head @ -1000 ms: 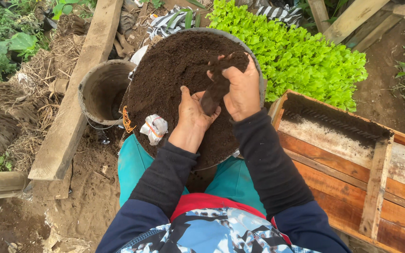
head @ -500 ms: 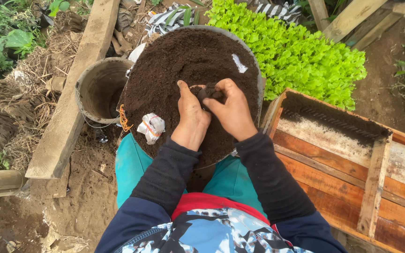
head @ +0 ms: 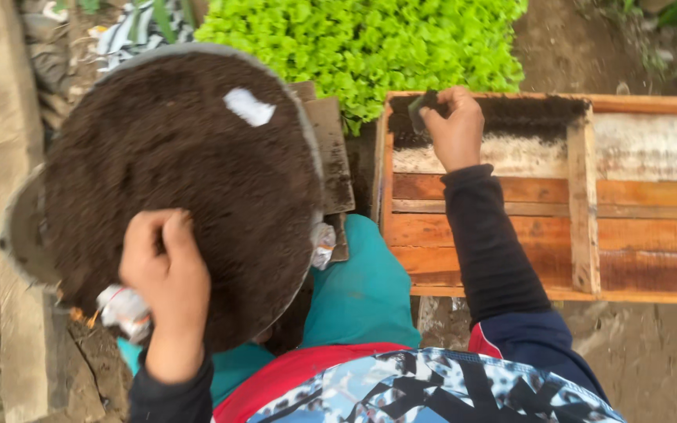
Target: The person sits with a bucket of soil on their lap and repeatedly scoops handfuls of soil to wrap in small pieces of white paper. They then place the wrapped soil bundles into a wooden crate positioned to their right.
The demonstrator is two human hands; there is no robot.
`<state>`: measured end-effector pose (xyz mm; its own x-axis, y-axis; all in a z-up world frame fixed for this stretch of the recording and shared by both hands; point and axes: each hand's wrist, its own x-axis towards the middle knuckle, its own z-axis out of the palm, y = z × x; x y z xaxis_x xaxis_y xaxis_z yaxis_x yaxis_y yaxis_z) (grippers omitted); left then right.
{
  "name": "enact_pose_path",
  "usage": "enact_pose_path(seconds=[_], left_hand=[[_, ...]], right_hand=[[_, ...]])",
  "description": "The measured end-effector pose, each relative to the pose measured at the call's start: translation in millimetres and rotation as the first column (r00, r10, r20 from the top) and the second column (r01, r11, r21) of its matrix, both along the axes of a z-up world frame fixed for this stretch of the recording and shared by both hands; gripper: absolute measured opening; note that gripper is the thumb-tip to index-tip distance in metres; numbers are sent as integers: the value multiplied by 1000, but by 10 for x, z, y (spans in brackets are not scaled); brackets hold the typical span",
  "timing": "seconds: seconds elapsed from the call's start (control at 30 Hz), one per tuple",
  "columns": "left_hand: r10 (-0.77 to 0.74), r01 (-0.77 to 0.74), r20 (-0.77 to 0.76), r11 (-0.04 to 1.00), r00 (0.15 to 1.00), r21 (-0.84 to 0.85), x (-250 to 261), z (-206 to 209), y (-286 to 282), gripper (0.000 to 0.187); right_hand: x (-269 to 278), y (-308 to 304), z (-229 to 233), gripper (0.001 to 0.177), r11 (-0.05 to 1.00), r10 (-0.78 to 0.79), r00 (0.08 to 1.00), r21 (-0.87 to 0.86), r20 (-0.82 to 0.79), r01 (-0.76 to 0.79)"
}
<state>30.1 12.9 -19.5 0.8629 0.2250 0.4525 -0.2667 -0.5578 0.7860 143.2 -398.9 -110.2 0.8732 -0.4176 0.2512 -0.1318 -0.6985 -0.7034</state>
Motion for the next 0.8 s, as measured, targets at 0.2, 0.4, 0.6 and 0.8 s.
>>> enact_pose_path(seconds=[0.2, 0.4, 0.6, 0.8], left_hand=[[-23, -22, 123, 936, 992, 351, -45, 58, -183, 23], [75, -76, 16, 942, 997, 327, -30, 24, -354, 28], [80, -72, -8, 934, 997, 349, 47, -1, -356, 21], [68, -66, 5, 936, 998, 346, 66, 28, -337, 23]], right_hand=[[172, -407, -379, 13, 948, -253, 911, 106, -326, 302], [445, -588, -1307, 11, 942, -304, 867, 9, -396, 335], [487, -568, -1635, 14, 931, -289, 874, 97, -390, 351], [524, -508, -1783, 25, 954, -168, 912, 170, -374, 246]])
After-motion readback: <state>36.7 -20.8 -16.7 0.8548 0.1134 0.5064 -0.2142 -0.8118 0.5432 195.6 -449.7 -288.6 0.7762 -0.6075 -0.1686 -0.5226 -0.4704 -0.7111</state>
